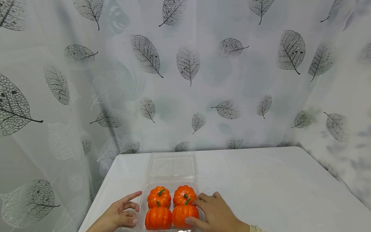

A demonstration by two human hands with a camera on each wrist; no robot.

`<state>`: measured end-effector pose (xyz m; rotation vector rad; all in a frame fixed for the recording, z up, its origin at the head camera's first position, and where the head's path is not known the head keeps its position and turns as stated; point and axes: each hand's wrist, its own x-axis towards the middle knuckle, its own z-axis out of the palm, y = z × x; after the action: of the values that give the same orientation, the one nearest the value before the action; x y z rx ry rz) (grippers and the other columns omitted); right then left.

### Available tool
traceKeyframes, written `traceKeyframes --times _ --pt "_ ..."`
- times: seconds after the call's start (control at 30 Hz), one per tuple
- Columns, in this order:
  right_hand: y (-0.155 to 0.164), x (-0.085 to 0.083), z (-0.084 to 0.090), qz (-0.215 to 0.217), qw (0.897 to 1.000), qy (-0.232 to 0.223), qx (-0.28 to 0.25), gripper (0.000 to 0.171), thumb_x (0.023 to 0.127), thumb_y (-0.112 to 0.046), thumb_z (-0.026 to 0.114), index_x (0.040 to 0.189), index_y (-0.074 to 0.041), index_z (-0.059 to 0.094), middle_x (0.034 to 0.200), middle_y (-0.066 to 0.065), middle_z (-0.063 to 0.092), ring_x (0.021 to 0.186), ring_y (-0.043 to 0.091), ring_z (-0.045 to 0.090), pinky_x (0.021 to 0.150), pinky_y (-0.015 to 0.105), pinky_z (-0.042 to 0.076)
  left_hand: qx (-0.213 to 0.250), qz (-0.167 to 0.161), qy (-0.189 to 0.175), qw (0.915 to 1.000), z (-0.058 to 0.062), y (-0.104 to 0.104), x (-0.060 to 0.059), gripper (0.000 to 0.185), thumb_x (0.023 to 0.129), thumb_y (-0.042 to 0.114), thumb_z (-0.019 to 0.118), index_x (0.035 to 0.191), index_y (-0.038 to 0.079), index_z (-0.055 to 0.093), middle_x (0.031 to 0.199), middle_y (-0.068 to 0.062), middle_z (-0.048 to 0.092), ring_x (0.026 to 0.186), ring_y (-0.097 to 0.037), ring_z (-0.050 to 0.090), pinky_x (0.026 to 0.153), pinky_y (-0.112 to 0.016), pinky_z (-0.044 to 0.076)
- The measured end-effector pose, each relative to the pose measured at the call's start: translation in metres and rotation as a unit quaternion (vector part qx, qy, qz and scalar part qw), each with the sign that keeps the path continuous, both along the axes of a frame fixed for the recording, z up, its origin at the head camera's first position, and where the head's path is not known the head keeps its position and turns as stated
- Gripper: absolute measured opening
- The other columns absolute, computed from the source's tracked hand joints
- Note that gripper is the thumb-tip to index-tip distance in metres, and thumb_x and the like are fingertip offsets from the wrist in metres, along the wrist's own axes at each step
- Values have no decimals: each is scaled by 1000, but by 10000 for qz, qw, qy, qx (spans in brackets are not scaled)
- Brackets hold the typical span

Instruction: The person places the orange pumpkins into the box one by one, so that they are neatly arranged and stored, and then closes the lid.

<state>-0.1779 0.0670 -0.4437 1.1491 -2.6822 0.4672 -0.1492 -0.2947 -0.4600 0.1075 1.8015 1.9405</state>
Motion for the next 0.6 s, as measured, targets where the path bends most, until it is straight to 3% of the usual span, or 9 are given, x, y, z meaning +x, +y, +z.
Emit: traceKeyframes --times 0.4,0.6 --pt "-1 -3 5 35 9988 -405 -286 47 84 -59 48 84 -18 73 92 -13 56 74 -2 49 60 26 31 -83 26 -3 10000 2 -1 2 73 87 4 59 146 6 16 105 -14 49 80 -21 57 75 -30 50" --pt "1 -4 3 40 9980 -587 -239 54 84 -63 46 88 -17 74 96 -11 57 67 -2 46 59 25 31 -133 29 22 9999 1 -1 2 73 87 4 60 146 6 17 106 -16 49 81 -22 57 74 -29 50"
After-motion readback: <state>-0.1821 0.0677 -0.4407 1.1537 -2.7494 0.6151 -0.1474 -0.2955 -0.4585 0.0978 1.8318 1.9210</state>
